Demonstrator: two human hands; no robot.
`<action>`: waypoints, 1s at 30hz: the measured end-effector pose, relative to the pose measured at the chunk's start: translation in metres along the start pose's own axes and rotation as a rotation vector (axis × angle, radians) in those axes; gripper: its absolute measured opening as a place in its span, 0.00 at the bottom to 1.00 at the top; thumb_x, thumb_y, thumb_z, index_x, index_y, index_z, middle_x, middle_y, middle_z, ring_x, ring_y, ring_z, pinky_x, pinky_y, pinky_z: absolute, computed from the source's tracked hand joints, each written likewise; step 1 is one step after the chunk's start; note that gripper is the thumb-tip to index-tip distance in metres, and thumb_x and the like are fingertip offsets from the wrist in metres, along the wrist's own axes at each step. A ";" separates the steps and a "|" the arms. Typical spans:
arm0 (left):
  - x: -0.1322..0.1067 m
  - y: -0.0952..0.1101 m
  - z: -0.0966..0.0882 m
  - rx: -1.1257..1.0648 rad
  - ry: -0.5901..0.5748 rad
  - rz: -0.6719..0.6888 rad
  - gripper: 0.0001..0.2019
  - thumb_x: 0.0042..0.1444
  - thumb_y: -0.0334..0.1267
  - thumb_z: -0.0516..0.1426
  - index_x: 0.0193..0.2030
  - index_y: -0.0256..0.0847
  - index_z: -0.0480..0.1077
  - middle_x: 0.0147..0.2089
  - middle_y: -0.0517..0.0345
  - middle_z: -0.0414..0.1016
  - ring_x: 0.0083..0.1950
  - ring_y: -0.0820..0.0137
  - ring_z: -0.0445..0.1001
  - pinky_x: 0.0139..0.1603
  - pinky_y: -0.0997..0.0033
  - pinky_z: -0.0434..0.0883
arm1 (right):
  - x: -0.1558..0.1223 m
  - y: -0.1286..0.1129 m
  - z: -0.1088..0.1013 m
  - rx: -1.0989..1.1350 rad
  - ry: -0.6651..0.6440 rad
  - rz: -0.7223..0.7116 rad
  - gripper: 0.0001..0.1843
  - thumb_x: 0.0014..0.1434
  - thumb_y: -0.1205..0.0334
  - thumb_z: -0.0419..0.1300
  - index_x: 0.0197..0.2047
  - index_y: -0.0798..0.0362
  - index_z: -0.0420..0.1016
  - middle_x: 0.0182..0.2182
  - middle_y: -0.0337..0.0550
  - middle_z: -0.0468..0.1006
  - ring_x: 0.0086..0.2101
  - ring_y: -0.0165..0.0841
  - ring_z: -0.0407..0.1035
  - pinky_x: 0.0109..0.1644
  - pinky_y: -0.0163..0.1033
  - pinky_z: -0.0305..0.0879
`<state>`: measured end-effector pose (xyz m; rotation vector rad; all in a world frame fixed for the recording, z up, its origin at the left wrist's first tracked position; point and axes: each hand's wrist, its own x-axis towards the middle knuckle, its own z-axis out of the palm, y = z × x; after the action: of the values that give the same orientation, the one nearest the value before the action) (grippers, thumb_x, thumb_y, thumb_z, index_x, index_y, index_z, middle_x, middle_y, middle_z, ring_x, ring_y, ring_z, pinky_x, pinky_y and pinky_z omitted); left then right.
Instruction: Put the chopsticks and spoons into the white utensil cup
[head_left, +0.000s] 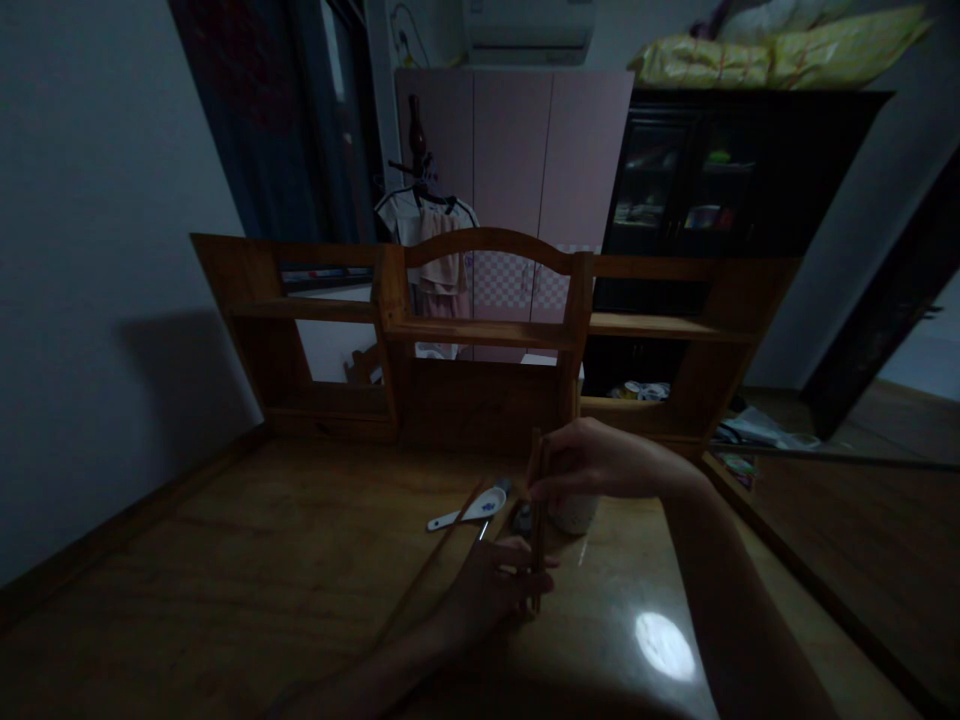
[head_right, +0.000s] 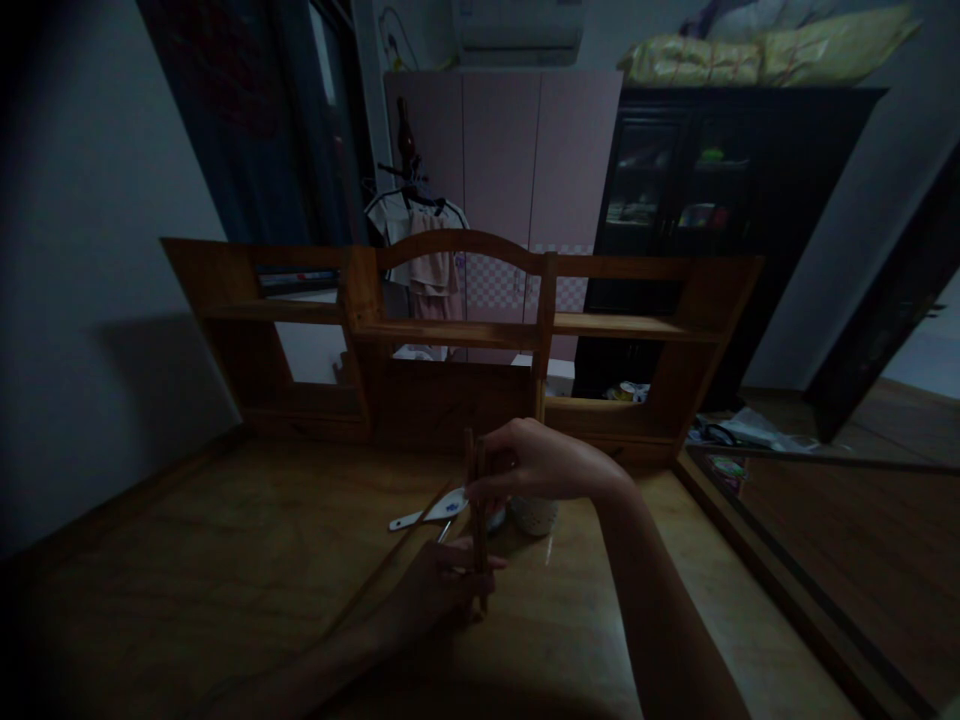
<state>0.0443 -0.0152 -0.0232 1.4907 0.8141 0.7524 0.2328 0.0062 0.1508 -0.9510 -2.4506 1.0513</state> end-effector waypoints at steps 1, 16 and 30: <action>0.000 0.000 0.000 -0.005 -0.003 0.007 0.19 0.48 0.49 0.65 0.40 0.36 0.80 0.41 0.50 0.74 0.30 0.73 0.71 0.28 0.75 0.67 | 0.000 0.000 0.000 -0.005 0.003 0.002 0.19 0.59 0.49 0.63 0.43 0.58 0.79 0.33 0.44 0.79 0.33 0.33 0.74 0.35 0.33 0.68; 0.001 0.001 0.000 0.002 0.071 0.032 0.18 0.48 0.50 0.64 0.34 0.34 0.79 0.34 0.56 0.68 0.31 0.73 0.68 0.29 0.76 0.65 | 0.001 0.002 0.002 0.101 0.040 -0.001 0.20 0.60 0.50 0.62 0.47 0.57 0.75 0.35 0.45 0.79 0.33 0.34 0.75 0.36 0.35 0.71; 0.003 0.000 -0.002 0.050 0.029 0.028 0.16 0.52 0.46 0.62 0.43 0.37 0.78 0.33 0.55 0.70 0.30 0.73 0.68 0.28 0.75 0.65 | -0.003 0.002 -0.001 0.045 0.062 -0.023 0.16 0.62 0.51 0.60 0.40 0.59 0.74 0.31 0.45 0.78 0.32 0.34 0.74 0.34 0.35 0.69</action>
<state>0.0442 -0.0117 -0.0232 1.5411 0.8409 0.7811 0.2363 0.0061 0.1498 -0.9258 -2.3726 1.0487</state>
